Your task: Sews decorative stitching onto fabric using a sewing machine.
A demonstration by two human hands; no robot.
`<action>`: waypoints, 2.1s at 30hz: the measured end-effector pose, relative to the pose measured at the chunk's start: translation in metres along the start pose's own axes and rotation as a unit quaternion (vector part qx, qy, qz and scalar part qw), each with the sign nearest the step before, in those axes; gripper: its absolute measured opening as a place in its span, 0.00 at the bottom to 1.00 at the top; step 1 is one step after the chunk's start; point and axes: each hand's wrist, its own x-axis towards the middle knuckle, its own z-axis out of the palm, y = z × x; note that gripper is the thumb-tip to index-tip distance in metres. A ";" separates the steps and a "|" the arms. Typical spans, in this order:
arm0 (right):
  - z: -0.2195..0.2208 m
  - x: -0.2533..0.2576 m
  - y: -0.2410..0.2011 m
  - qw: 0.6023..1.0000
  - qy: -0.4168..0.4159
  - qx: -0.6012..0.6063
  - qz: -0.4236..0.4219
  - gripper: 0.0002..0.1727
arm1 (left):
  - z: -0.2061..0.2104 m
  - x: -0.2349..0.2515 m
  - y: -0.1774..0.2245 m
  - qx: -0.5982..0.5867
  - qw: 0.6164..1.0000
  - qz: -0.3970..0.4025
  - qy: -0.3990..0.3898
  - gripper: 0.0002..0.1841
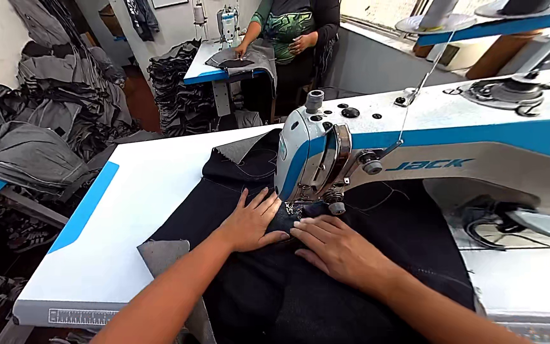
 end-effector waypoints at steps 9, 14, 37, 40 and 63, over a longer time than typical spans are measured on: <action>0.014 0.021 -0.100 0.963 0.041 -0.112 0.243 0.31 | -0.008 0.025 -0.051 -0.022 0.981 0.192 -0.033 0.46; 0.009 0.012 -0.085 0.971 0.007 -0.090 0.220 0.33 | -0.009 0.021 -0.042 -0.014 0.985 0.168 -0.030 0.44; 0.009 0.002 -0.065 0.982 0.027 -0.063 0.178 0.26 | -0.003 0.013 -0.029 0.006 0.996 0.082 -0.018 0.45; 0.011 0.003 -0.058 0.983 0.027 -0.054 0.171 0.25 | -0.005 0.015 -0.031 -0.008 0.997 0.072 -0.029 0.46; 0.014 0.002 0.071 0.993 0.003 0.102 -0.065 0.22 | 0.004 0.006 0.025 0.010 0.971 -0.239 0.006 0.52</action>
